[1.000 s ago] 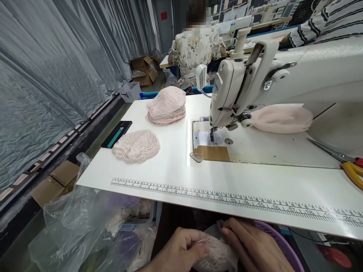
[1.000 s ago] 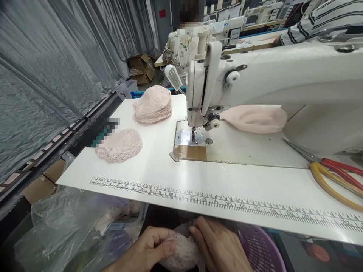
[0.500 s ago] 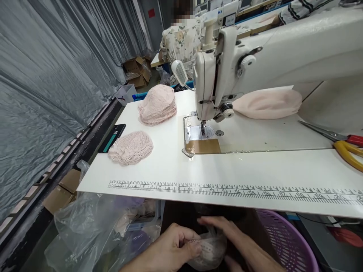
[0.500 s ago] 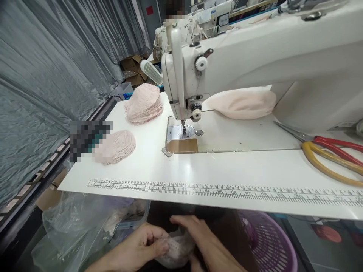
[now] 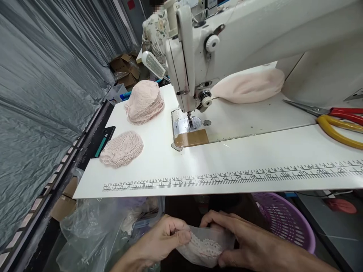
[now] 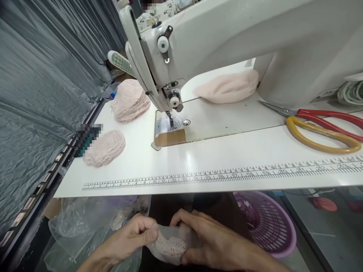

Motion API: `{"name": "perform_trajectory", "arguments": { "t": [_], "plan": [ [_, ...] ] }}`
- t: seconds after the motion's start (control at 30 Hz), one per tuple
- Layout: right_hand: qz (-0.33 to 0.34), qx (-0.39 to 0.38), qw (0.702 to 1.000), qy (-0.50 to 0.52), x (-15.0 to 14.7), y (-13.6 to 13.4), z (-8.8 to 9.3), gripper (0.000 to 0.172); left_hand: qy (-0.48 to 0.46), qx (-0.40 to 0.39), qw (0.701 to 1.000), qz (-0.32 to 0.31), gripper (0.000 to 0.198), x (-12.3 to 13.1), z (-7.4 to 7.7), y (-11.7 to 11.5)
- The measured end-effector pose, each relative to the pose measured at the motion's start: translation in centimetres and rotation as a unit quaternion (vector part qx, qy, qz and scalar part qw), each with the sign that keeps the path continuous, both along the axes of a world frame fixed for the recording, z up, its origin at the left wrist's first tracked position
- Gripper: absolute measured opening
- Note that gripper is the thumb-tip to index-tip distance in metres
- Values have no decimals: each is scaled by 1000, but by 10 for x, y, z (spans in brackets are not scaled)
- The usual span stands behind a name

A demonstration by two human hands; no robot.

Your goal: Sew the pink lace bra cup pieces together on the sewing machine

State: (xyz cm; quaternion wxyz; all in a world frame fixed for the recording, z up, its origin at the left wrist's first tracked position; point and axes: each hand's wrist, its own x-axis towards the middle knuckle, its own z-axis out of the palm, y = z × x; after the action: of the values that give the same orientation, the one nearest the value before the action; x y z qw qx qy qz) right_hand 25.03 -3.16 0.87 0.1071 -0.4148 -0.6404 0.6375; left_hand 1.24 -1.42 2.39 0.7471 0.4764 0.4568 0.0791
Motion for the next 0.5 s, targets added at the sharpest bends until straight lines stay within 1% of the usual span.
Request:
{"name": "perform_trajectory", "arguments": {
  "t": [0.1,0.17,0.23,0.3,0.37,0.5],
  "plan": [
    [-40,-21,999,0,-3,-2,-2,25,-3,3,1000,9,48,-2,2,1],
    [-34,-39,998,31,-5,0,-4,11,-16,-15,1000,-10,42,-1,6,2],
    [-10,-59,995,75,-8,3,-8,5,-14,-37,999,-36,37,3,9,4],
    [11,-81,991,109,-8,7,-11,6,10,-41,998,-45,28,8,9,4],
    [26,-102,986,133,-7,10,-13,10,34,-37,998,-39,20,11,7,5],
    [39,-119,980,156,-1,13,-11,16,44,-49,998,-20,19,12,2,5]
  ]
}}
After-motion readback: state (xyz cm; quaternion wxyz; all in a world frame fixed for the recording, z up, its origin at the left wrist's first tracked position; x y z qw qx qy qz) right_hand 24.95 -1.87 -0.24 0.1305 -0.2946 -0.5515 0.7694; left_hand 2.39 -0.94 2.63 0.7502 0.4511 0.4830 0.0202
